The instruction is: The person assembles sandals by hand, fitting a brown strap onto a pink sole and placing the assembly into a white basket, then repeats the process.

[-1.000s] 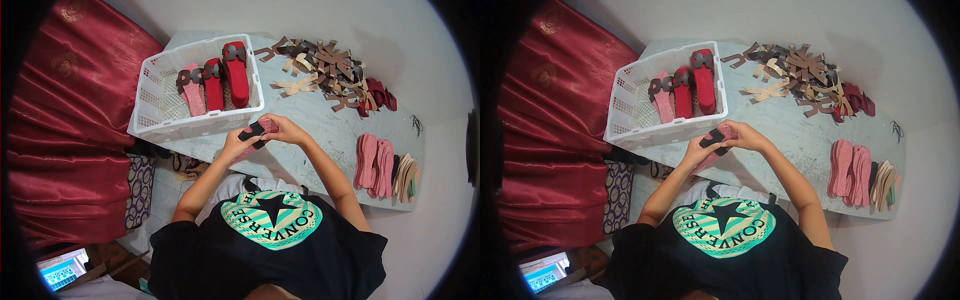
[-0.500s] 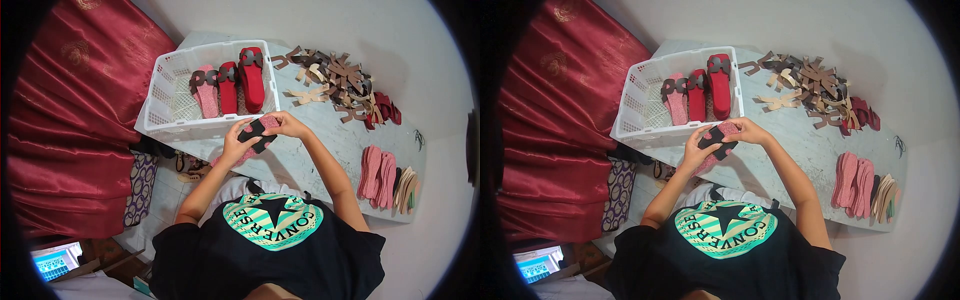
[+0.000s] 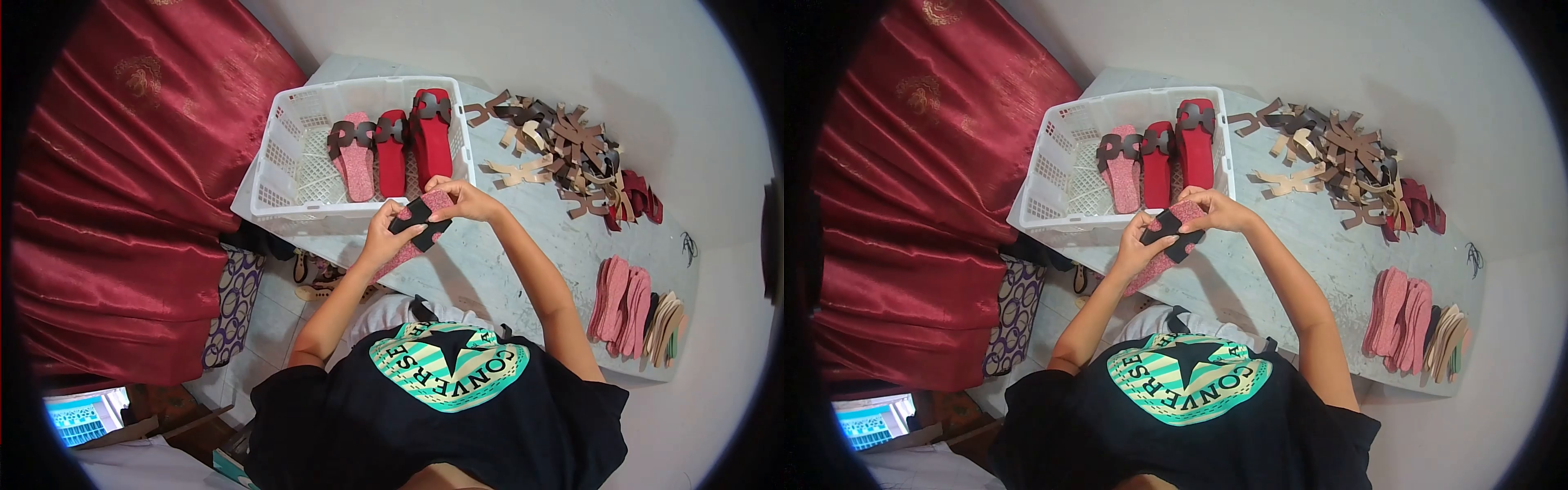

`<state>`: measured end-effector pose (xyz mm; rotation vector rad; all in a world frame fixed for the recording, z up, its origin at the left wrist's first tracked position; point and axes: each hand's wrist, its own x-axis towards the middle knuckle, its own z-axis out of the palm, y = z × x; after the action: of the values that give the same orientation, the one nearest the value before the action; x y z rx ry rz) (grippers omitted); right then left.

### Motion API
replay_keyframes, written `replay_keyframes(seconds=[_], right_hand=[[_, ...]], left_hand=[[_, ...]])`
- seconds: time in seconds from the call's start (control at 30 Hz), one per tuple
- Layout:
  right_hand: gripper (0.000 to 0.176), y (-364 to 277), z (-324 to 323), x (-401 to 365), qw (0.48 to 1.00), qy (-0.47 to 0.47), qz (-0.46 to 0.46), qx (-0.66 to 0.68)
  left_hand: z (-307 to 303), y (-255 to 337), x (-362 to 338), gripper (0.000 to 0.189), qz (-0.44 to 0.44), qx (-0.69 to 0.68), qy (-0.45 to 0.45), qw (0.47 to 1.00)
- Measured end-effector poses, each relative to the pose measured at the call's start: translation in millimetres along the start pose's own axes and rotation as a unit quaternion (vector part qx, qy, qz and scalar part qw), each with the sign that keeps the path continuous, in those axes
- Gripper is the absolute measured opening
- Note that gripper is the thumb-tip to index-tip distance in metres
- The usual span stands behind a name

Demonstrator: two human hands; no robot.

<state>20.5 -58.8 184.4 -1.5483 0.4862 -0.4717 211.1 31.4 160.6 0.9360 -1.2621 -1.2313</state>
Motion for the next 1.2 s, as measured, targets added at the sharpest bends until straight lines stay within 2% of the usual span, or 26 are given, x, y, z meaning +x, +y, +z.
replay_keyframes(seconds=[0.07,0.2,0.33,0.4,0.43,0.47,0.53,0.57,0.6,0.7,0.77,0.83,0.87,0.93,1.0,1.07,1.1,1.2], right_hand=[[0.03,-3.8,-1.4,7.1,1.0,-0.002,-0.01,-0.015],[0.03,-12.1,-3.7,23.8,0.998,0.0,-0.041,-0.051],[0.031,-15.2,-4.1,42.1,0.997,0.019,-0.063,-0.031],[0.031,-25.1,-2.0,50.4,0.994,0.098,-0.007,-0.04],[0.033,-17.5,-4.3,59.9,0.982,0.119,-0.11,-0.092],[0.033,-16.1,-3.4,67.7,0.982,0.117,-0.113,-0.092],[0.037,-16.4,1.4,85.7,0.967,0.189,-0.143,0.089],[0.045,-13.8,-0.1,96.0,0.966,0.196,-0.157,0.068],[0.045,-18.1,0.5,102.9,0.966,0.193,-0.16,0.069],[0.053,-28.9,5.1,120.7,0.952,0.244,-0.115,0.144],[0.053,-17.5,-0.4,136.9,0.953,0.252,-0.106,0.131],[0.051,-3.7,-6.6,154.6,0.955,0.264,-0.089,0.105],[0.051,2.9,-10.2,163.1,0.955,0.261,-0.093,0.104],[0.05,20.2,-17.0,179.7,0.967,0.241,-0.051,0.066],[0.049,65.6,-26.5,203.3,0.963,0.251,-0.087,-0.037],[0.048,62.3,-24.4,204.5,0.929,0.251,-0.077,-0.262],[0.046,68.2,-20.7,210.0,0.928,0.254,-0.083,-0.261],[0.045,89.3,-15.3,218.1,0.895,0.22,-0.078,-0.381]], left_hand=[[-2.9,5.8,2.7,0.03,-0.028,-0.046,0.007,0.999],[-15.5,-0.4,9.7,0.03,-0.014,-0.037,0.011,0.999],[-24.5,-0.7,22.5,0.029,0.003,-0.027,0.055,0.998],[-29.5,6.1,33.0,0.029,0.008,-0.044,0.074,0.996],[-31.8,13.2,39.5,0.028,0.004,-0.067,0.087,0.994],[-34.1,20.7,46.3,0.028,0.0,-0.09,0.1,0.991],[-43.4,28.2,63.2,0.025,0.02,-0.095,0.114,0.989],[-51.0,27.9,74.5,0.024,0.024,-0.089,0.128,0.987],[-58.7,27.7,86.0,0.024,0.029,-0.083,0.142,0.986],[-87.0,16.9,119.3,0.031,-0.03,-0.15,0.182,0.971],[-107.9,2.2,141.8,0.033,-0.038,-0.168,0.194,0.966],[-129.8,-21.9,162.8,0.039,-0.124,-0.203,0.226,0.945],[-136.8,-29.5,170.9,0.039,-0.12,-0.203,0.226,0.945],[-144.7,-39.6,184.8,0.041,-0.172,-0.206,0.258,0.928],[-155.0,-64.1,196.3,0.042,-0.162,-0.178,0.28,0.929],[-170.7,-101.3,206.2,0.041,-0.191,-0.16,0.296,0.922],[-176.0,-118.0,209.1,0.04,-0.193,-0.135,0.318,0.918],[-181.8,-135.8,213.8,0.04,-0.228,-0.137,0.353,0.897]])
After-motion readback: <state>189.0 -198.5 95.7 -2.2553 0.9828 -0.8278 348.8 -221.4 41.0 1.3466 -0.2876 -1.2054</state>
